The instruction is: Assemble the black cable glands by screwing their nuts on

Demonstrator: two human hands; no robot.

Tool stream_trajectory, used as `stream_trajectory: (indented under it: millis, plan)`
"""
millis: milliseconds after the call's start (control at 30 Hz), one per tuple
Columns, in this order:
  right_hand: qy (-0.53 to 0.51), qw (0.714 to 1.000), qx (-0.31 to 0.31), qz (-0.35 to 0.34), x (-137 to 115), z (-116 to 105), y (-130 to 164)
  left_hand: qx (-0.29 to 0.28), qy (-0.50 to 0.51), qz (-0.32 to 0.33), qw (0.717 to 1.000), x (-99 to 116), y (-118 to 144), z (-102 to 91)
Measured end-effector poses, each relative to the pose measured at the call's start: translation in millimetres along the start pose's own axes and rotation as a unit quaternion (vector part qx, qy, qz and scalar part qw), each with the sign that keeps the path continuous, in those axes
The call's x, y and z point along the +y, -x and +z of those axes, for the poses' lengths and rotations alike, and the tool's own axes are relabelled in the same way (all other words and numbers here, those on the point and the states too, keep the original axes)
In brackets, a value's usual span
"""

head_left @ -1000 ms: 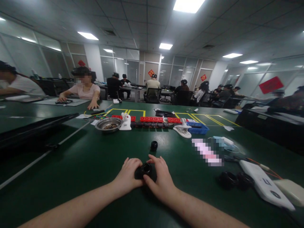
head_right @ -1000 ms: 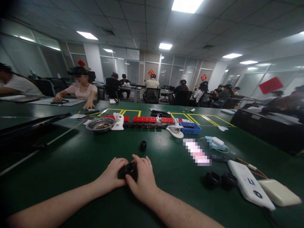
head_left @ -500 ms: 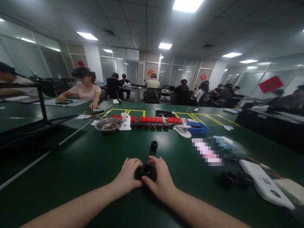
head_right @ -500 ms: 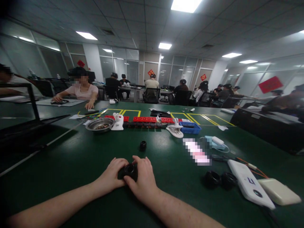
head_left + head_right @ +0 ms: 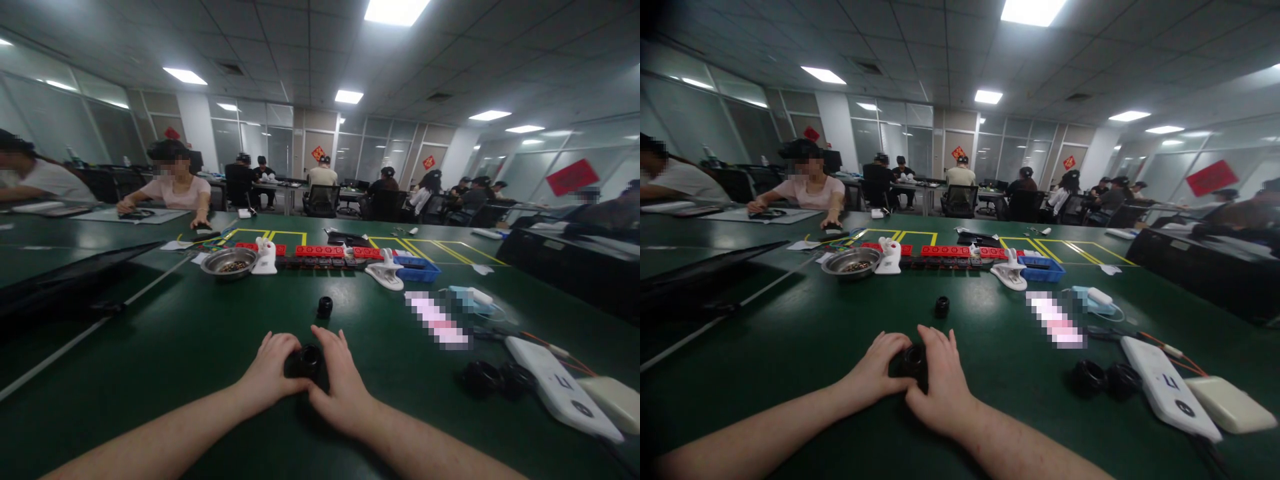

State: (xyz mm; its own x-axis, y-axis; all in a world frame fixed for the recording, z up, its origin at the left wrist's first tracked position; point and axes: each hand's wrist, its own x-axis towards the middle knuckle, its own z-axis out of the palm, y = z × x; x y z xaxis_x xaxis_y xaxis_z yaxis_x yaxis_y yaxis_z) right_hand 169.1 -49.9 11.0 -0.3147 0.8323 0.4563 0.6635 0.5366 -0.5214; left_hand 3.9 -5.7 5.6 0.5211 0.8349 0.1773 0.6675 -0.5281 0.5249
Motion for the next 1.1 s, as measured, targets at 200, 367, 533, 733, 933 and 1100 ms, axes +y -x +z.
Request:
stream_trajectory:
  millis: [200, 367, 533, 733, 933, 1100]
  plan:
    - [0.004, 0.996, 0.043, 0.074, 0.6, 3.2, -1.9, 0.01, -0.003, 0.007, 1.0, -2.8, 0.2, 3.1]
    - [-0.005, 0.999, 0.015, 0.035, 2.3, 2.2, -1.3, 0.007, 0.001, 0.001, 1.0, 0.7, 0.7, 0.9]
    - [0.004, 1.0, -0.019, 0.02, 4.2, 1.1, 0.6, 0.0, 0.001, -0.004, 1.0, 1.2, -0.1, -0.2]
    - [-0.009, 0.998, 0.018, 0.061, 1.0, 1.6, -1.1, 0.005, 0.005, -0.006, 1.0, 2.1, 0.8, 0.0]
    - [0.006, 0.994, 0.054, 0.098, 2.0, 3.1, -4.3, 0.0, 0.004, -0.006, 1.0, -0.2, 0.7, 1.1]
    - [-0.003, 0.999, 0.019, 0.028, 2.9, 1.5, -2.0, 0.005, 0.004, -0.008, 1.0, 0.5, 0.6, 0.6]
